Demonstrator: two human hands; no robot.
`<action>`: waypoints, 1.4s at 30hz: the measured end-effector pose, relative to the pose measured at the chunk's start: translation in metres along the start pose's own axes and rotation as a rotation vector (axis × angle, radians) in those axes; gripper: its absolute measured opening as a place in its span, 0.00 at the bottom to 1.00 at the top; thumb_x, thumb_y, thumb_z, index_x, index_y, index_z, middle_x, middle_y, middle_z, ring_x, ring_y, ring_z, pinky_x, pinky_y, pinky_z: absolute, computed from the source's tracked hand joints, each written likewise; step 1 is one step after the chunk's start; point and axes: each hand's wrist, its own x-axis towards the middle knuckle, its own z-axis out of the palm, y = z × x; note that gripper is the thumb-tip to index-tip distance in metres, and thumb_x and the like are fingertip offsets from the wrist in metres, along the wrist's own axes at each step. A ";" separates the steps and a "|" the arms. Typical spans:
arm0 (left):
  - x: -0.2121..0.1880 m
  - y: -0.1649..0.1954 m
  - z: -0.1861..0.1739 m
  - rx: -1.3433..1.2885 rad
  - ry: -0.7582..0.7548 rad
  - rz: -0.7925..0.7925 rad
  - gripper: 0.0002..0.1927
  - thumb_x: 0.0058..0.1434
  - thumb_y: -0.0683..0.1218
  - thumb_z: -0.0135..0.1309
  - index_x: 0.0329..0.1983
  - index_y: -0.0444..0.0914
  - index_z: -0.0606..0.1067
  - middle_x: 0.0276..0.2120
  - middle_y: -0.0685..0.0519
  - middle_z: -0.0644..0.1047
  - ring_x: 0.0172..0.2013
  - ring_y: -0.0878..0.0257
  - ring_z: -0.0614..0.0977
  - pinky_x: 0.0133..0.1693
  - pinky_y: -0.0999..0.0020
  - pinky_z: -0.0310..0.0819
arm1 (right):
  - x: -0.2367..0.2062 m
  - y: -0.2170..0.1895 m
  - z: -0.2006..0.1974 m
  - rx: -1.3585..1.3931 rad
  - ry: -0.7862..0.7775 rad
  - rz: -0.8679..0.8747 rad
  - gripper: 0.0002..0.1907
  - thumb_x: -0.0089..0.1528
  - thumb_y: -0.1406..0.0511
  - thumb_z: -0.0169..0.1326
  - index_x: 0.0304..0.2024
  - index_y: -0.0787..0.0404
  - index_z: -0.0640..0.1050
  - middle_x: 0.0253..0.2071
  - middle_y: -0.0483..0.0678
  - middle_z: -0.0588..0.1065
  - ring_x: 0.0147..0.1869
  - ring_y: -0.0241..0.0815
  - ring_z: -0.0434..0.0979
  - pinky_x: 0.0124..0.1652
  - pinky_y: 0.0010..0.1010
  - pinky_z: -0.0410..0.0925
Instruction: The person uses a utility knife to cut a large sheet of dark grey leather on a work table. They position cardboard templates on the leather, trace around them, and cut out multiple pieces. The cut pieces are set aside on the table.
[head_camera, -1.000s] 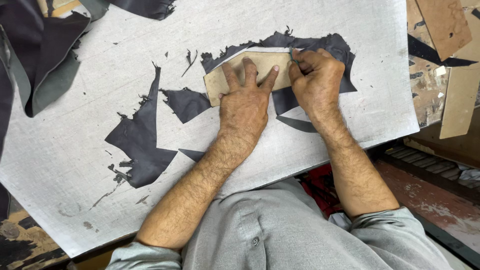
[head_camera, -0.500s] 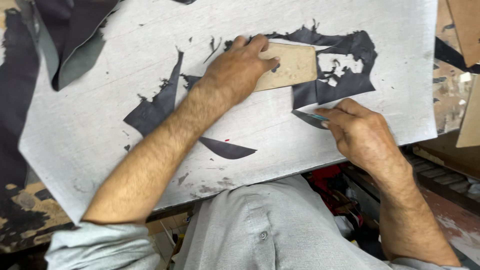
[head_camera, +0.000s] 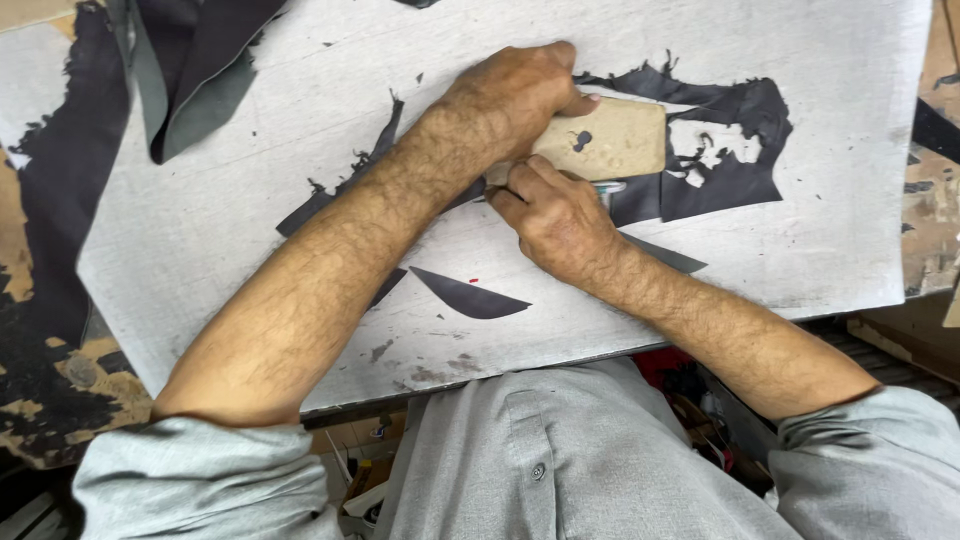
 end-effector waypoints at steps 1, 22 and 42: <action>-0.001 0.002 -0.002 0.000 -0.029 -0.015 0.14 0.68 0.53 0.54 0.54 0.48 0.81 0.39 0.52 0.75 0.42 0.61 0.80 0.48 0.64 0.79 | -0.004 0.005 0.001 -0.001 -0.018 0.006 0.07 0.60 0.75 0.60 0.40 0.65 0.85 0.37 0.52 0.78 0.42 0.41 0.79 0.33 0.26 0.77; 0.010 -0.016 -0.021 0.027 -0.154 0.135 0.38 0.40 0.45 0.73 0.58 0.56 0.77 0.51 0.54 0.74 0.53 0.59 0.75 0.52 0.68 0.75 | -0.033 -0.034 -0.003 0.627 0.185 0.834 0.12 0.65 0.72 0.59 0.50 0.71 0.78 0.32 0.50 0.78 0.27 0.33 0.80 0.23 0.22 0.76; 0.025 -0.055 0.000 -0.108 -0.113 0.258 0.40 0.37 0.49 0.75 0.58 0.51 0.77 0.49 0.53 0.80 0.49 0.59 0.81 0.51 0.68 0.78 | 0.054 -0.068 0.050 0.105 0.240 0.800 0.16 0.63 0.73 0.63 0.54 0.70 0.81 0.34 0.53 0.75 0.32 0.37 0.79 0.30 0.27 0.73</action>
